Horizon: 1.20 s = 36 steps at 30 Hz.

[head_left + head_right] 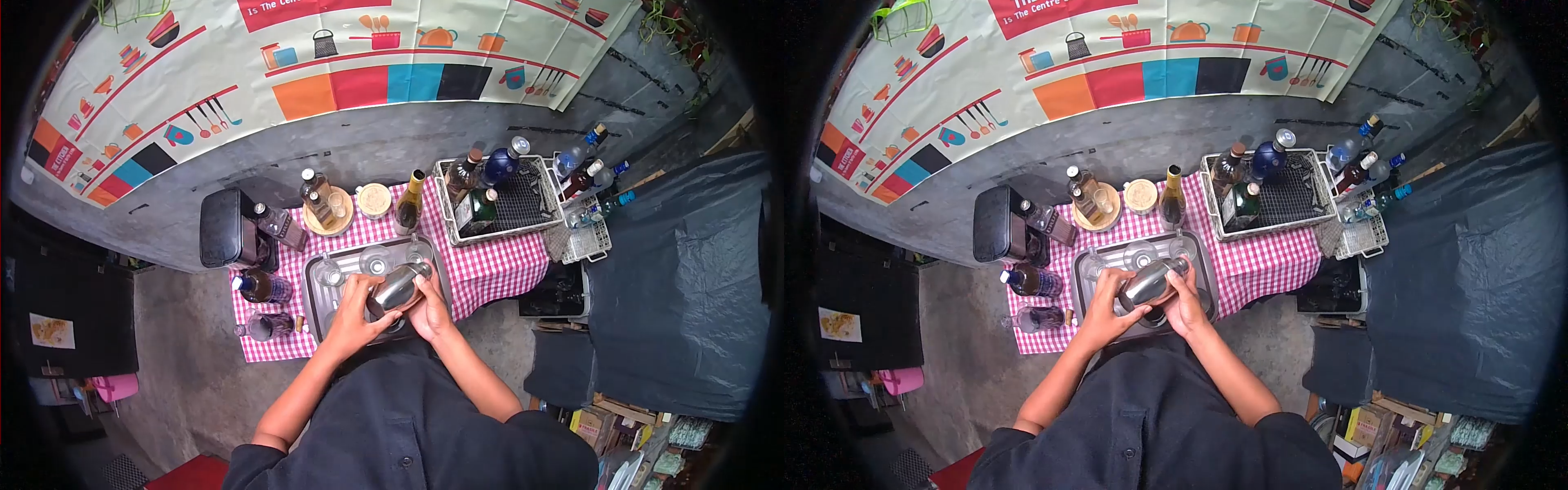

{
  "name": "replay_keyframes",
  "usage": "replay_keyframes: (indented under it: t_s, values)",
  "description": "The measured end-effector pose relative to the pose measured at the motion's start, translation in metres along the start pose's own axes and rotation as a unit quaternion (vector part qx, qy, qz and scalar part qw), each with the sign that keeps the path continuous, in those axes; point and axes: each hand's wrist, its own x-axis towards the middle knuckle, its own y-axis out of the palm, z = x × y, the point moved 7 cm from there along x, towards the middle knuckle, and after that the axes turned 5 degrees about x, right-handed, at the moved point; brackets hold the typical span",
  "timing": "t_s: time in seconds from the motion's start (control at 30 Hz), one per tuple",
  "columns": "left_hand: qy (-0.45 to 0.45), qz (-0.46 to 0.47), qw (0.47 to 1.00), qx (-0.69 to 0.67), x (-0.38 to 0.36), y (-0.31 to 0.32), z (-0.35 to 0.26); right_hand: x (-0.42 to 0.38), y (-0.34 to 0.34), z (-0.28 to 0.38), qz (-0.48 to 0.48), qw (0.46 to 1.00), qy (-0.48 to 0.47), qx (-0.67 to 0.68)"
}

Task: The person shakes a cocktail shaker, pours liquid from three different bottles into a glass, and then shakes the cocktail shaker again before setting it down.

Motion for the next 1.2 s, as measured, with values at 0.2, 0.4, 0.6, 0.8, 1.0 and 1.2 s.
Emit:
replay_keyframes:
  t_s: [0.2, 0.4, 0.6, 0.8, 1.0, 1.2]
  values:
    - [-0.043, 0.084, 0.991, -0.1, -0.023, 0.009, 0.042, -0.026, 0.044, 0.024, 0.089, 0.873, -0.254, -0.408]
    - [-0.028, 0.112, 0.985, -0.128, -0.041, 0.007, 0.072, -0.069, 0.112, -0.002, 0.281, 0.61, -0.401, -0.623]
    - [-0.042, 0.097, 0.982, -0.156, -0.064, -0.033, 0.073, -0.039, 0.063, -0.039, 0.14, 0.928, -0.217, -0.269]
    - [0.002, 0.077, 0.994, -0.079, -0.073, -0.072, 0.062, -0.041, 0.047, -0.086, 0.033, 0.994, -0.099, -0.039]
    - [0.011, 0.116, 0.99, -0.081, -0.084, -0.09, 0.061, -0.053, 0.042, -0.126, -0.009, 0.997, -0.034, 0.066]
    - [0.017, 0.169, 0.981, -0.097, -0.092, -0.088, 0.079, -0.069, 0.081, -0.089, 0.062, 0.946, -0.223, -0.229]
